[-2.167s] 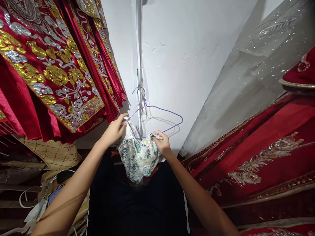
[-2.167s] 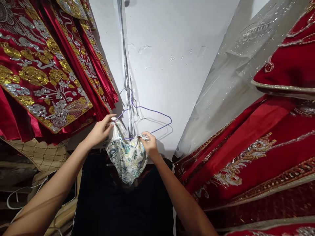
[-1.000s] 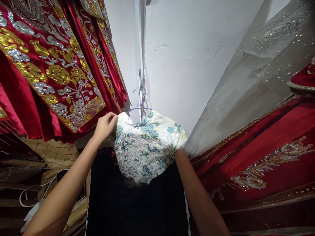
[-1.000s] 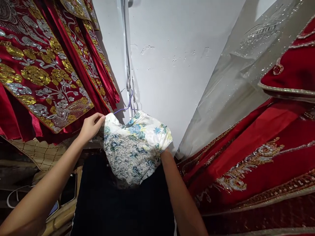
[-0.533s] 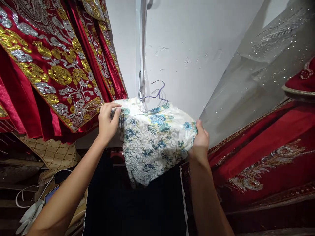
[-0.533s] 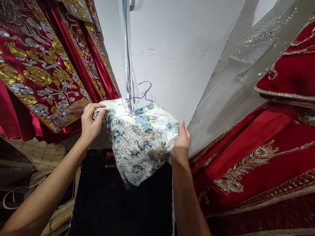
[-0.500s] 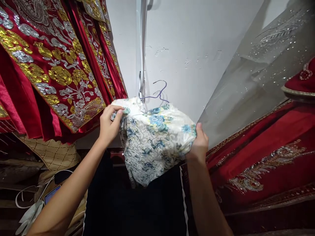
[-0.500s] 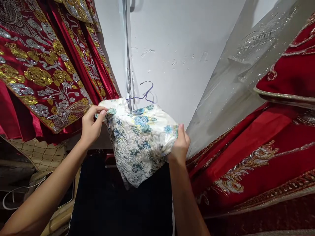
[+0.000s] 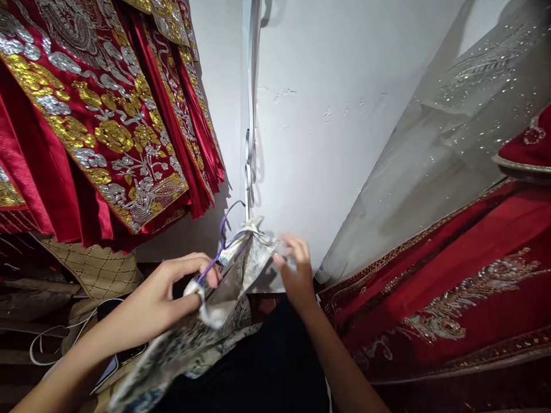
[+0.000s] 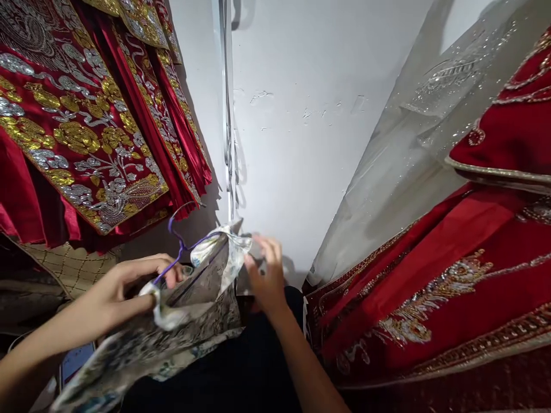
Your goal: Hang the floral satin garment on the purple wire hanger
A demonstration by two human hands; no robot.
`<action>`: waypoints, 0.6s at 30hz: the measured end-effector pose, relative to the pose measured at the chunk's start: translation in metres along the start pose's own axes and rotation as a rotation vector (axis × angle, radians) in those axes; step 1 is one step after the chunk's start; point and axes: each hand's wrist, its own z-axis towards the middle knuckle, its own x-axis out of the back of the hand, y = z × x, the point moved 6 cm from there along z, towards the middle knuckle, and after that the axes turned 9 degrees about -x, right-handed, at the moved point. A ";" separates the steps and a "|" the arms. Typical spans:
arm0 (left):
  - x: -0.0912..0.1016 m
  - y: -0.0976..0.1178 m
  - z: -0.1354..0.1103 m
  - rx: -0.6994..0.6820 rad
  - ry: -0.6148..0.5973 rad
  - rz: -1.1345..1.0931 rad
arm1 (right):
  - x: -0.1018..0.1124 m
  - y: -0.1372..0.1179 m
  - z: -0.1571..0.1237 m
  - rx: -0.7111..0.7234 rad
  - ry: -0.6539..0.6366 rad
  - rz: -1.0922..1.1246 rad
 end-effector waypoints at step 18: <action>0.002 -0.030 0.018 -0.658 0.723 0.443 | 0.010 0.013 0.134 -0.388 0.165 0.562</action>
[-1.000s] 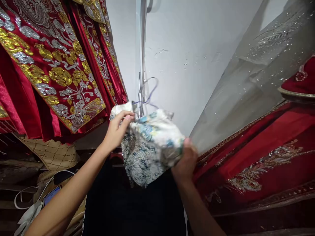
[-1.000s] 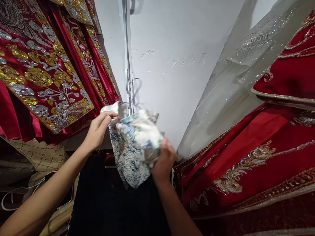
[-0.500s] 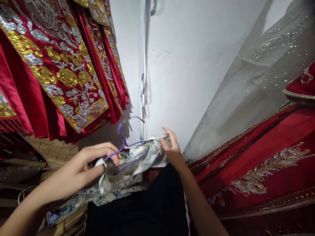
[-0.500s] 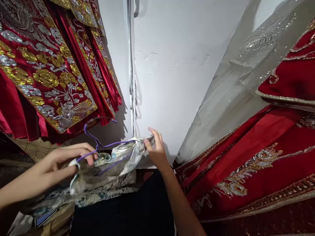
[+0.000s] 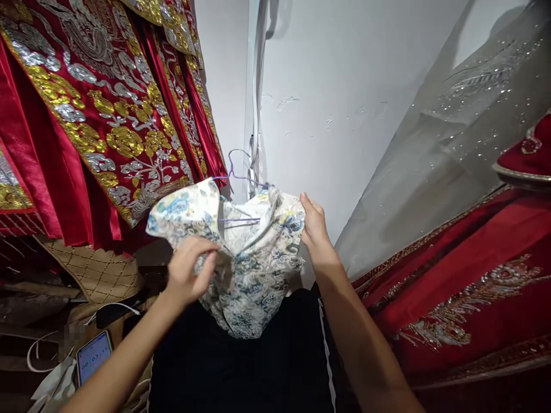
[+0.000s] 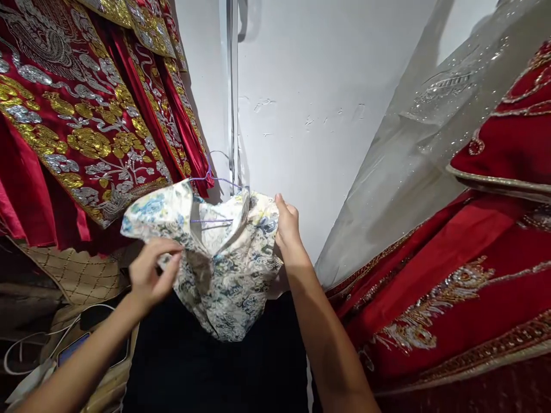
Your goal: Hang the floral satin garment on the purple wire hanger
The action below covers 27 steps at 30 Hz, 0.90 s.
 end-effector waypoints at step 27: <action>-0.150 0.034 -0.102 1.120 -0.086 -1.020 | 0.027 0.193 -0.166 0.008 -0.228 -0.421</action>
